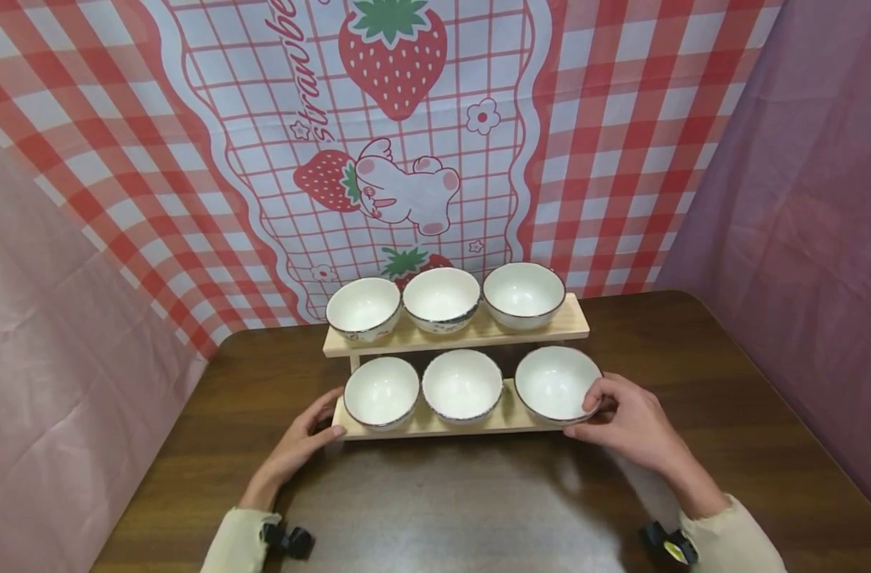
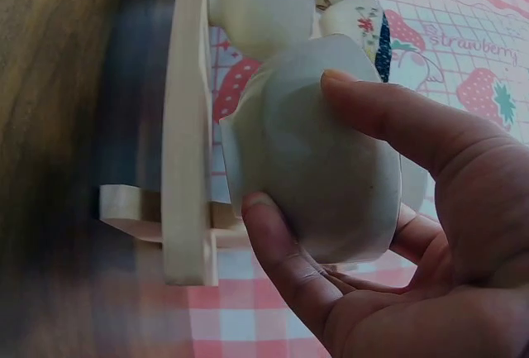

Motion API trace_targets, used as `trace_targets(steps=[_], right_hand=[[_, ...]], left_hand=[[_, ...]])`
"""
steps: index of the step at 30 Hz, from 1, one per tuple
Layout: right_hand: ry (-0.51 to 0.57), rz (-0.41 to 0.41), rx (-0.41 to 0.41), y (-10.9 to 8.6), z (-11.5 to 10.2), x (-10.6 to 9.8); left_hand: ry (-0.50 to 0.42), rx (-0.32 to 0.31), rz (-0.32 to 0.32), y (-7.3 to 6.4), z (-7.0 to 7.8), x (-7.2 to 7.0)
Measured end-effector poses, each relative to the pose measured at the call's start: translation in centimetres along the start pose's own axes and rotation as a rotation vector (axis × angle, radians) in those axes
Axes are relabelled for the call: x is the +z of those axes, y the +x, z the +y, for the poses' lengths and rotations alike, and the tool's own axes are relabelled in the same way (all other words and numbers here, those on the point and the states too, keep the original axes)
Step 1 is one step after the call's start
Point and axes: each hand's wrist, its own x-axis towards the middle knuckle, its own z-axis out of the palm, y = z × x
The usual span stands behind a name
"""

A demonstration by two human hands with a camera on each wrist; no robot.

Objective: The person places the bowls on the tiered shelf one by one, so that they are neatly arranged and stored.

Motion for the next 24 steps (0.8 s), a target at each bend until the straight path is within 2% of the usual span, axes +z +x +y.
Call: trace_targets(steps=[24], right_hand=[[0.089,-0.066,0.05,0.7,0.3,1.7]], left_hand=[[-0.01,0.004,-0.005,0.0,-0.1,0.0]])
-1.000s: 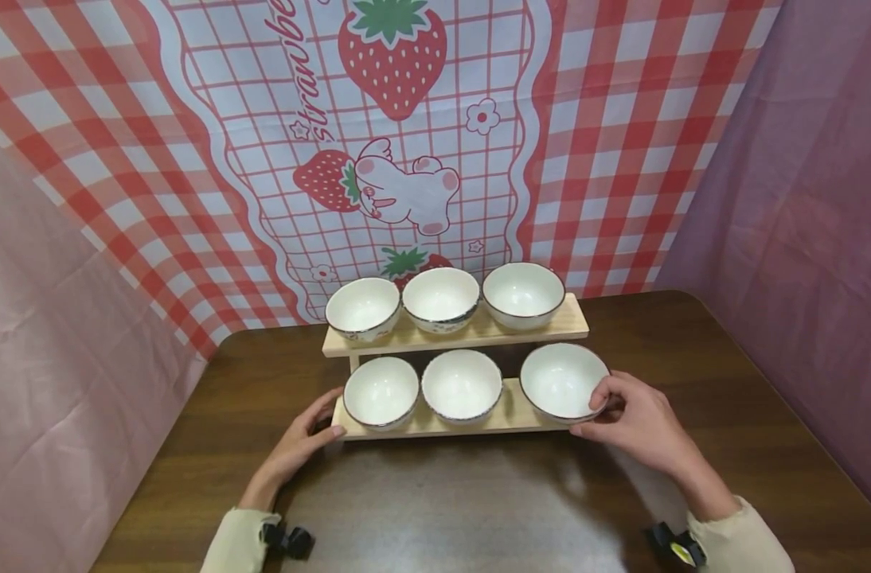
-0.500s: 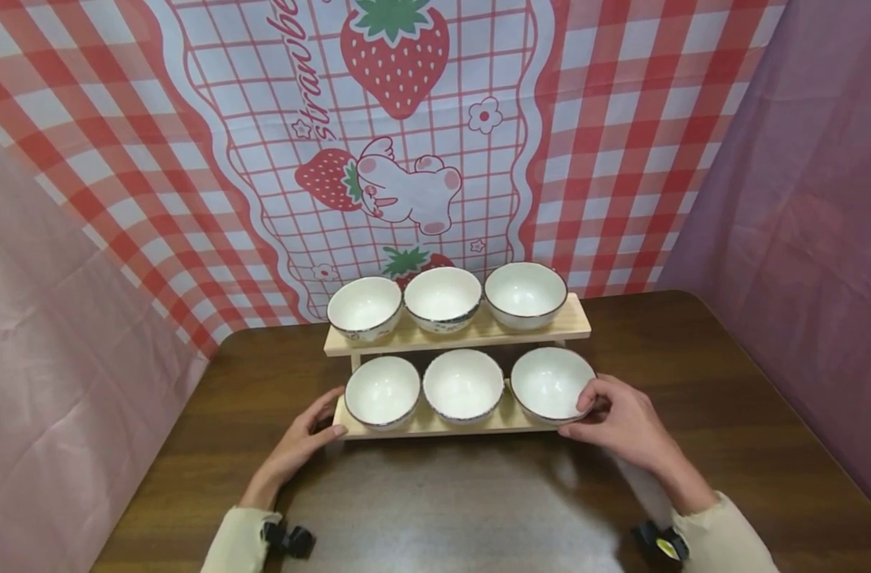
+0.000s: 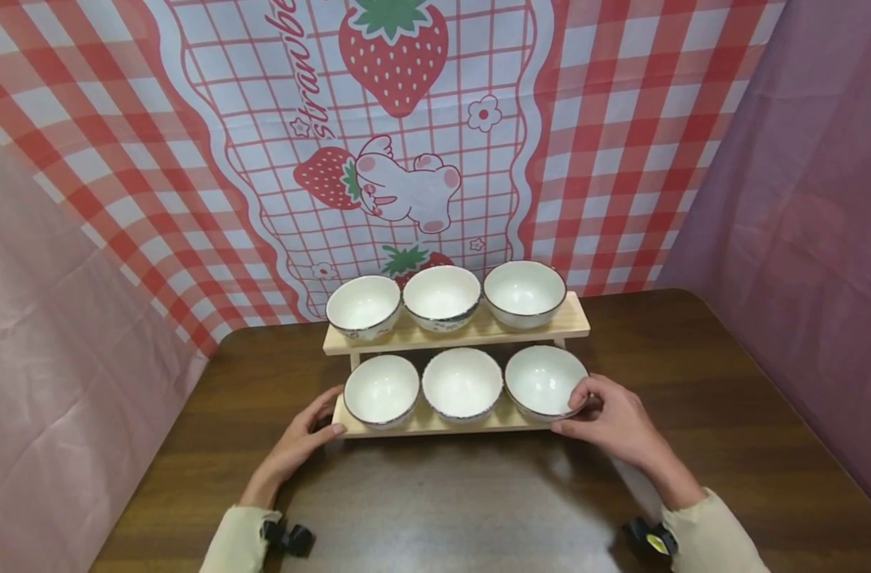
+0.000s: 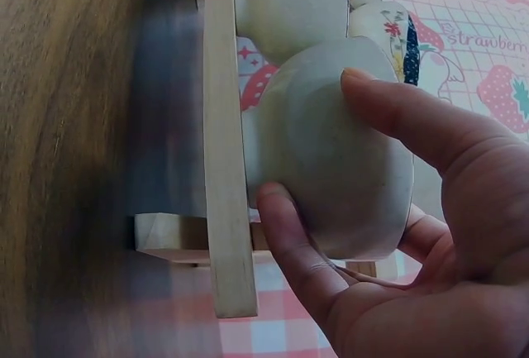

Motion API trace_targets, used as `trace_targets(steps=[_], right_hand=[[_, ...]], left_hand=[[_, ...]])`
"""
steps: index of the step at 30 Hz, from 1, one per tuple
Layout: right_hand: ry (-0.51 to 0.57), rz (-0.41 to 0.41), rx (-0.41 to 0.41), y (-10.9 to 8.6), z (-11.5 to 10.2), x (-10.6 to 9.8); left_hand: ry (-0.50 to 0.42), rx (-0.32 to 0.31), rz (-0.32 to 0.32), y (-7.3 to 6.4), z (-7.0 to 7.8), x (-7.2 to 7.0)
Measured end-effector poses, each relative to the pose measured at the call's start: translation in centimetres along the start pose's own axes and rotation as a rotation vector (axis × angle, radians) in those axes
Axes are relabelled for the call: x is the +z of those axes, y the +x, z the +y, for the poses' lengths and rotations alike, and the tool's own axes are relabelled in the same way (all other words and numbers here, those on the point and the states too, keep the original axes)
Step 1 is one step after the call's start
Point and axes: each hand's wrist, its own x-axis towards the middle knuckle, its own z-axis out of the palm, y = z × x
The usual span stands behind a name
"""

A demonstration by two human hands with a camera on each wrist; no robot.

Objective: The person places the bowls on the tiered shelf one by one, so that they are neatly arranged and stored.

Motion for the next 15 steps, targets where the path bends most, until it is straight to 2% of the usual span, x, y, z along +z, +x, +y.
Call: trace_targets(steps=[6,11,15], right_hand=[[0.033,-0.026,-0.011,-0.06,-0.03,0.0],[0.129,-0.076,-0.053,-0.26,0.39,0.08],[0.156,-0.101,-0.069,-0.36,0.58,-0.05]], left_hand=[[-0.001,-0.006,-0.002,0.02,0.12,-0.08],[0.0,-0.012,-0.001,-0.02,0.17,-0.07],[0.002,-0.012,0.001,-0.06,0.17,-0.01]])
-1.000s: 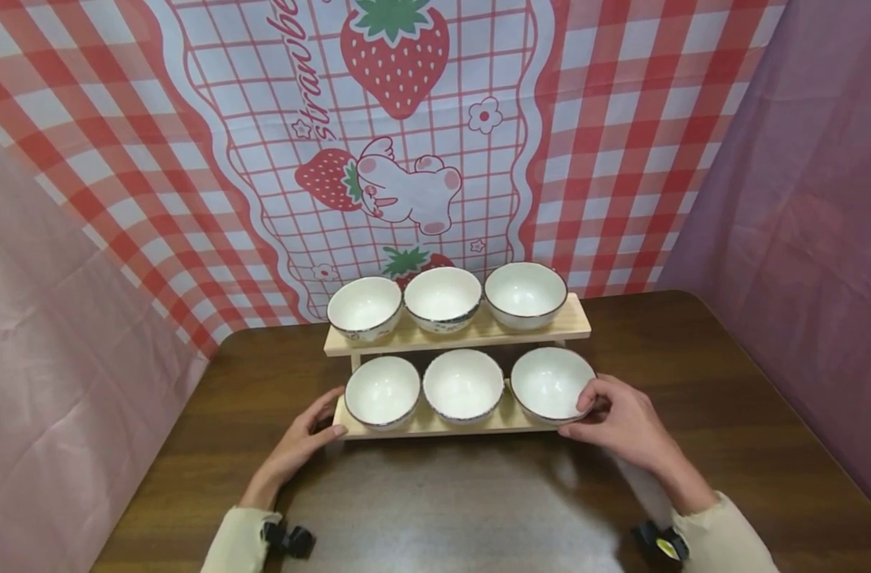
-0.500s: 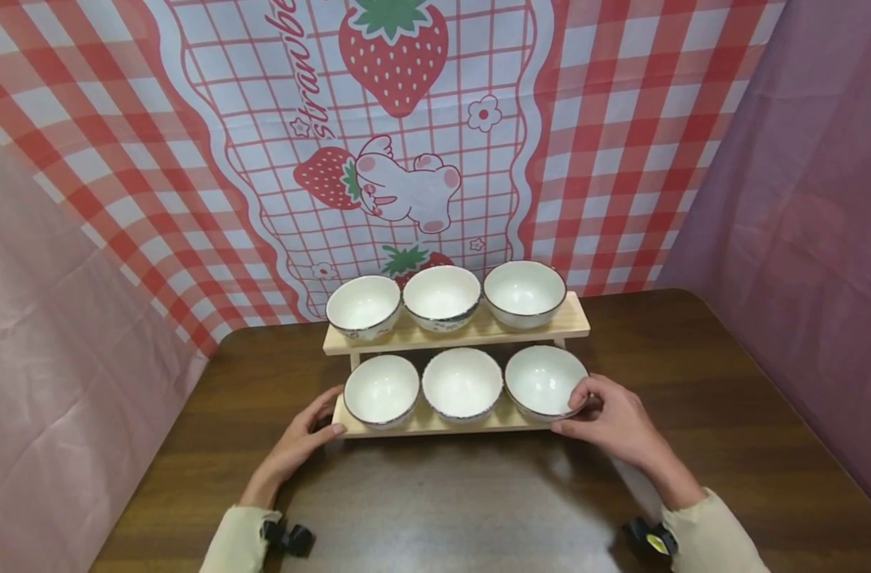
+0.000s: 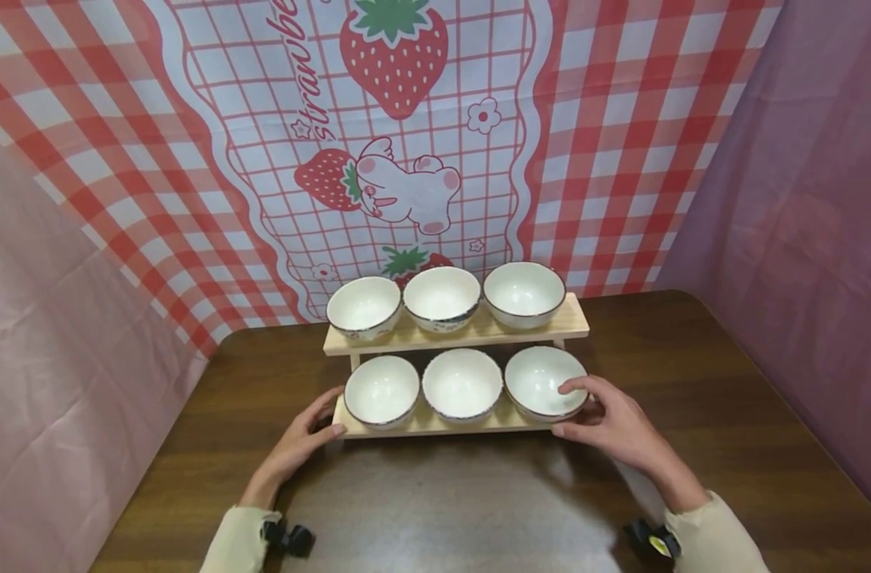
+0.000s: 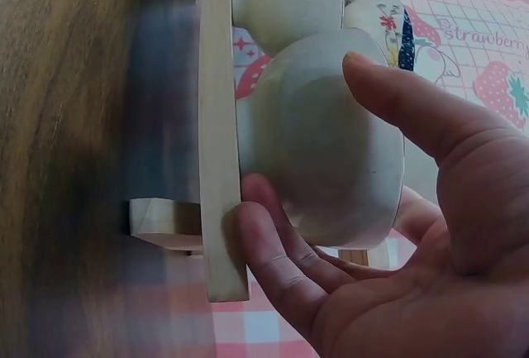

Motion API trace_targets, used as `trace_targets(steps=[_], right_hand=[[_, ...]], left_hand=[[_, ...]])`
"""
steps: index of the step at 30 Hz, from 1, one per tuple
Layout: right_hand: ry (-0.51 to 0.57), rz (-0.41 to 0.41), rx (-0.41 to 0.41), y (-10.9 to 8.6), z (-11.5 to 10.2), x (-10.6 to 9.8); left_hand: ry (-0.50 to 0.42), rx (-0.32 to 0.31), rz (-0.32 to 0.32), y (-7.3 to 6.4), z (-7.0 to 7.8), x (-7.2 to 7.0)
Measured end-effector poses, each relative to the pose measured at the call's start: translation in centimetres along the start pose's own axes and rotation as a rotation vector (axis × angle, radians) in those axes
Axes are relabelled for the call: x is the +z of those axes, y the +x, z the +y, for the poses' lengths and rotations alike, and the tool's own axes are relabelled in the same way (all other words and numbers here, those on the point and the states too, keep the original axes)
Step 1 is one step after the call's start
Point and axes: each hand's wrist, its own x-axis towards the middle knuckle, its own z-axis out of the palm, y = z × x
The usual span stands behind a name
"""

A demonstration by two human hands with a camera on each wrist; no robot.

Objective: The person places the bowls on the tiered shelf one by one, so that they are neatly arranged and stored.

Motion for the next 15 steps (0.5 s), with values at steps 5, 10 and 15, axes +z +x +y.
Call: trace_targets(steps=[5,10,15], right_hand=[[0.008,0.012,-0.05,0.0,0.2,0.0],[0.068,0.011,-0.103,-0.2,0.4,-0.1],[0.075,-0.01,-0.029,-0.3,0.1,-1.3]], left_hand=[[0.003,0.015,0.005,0.0,0.0,0.1],[0.007,0.004,0.005,0.0,-0.1,0.1],[0.003,0.002,0.007,0.0,-0.2,0.1]])
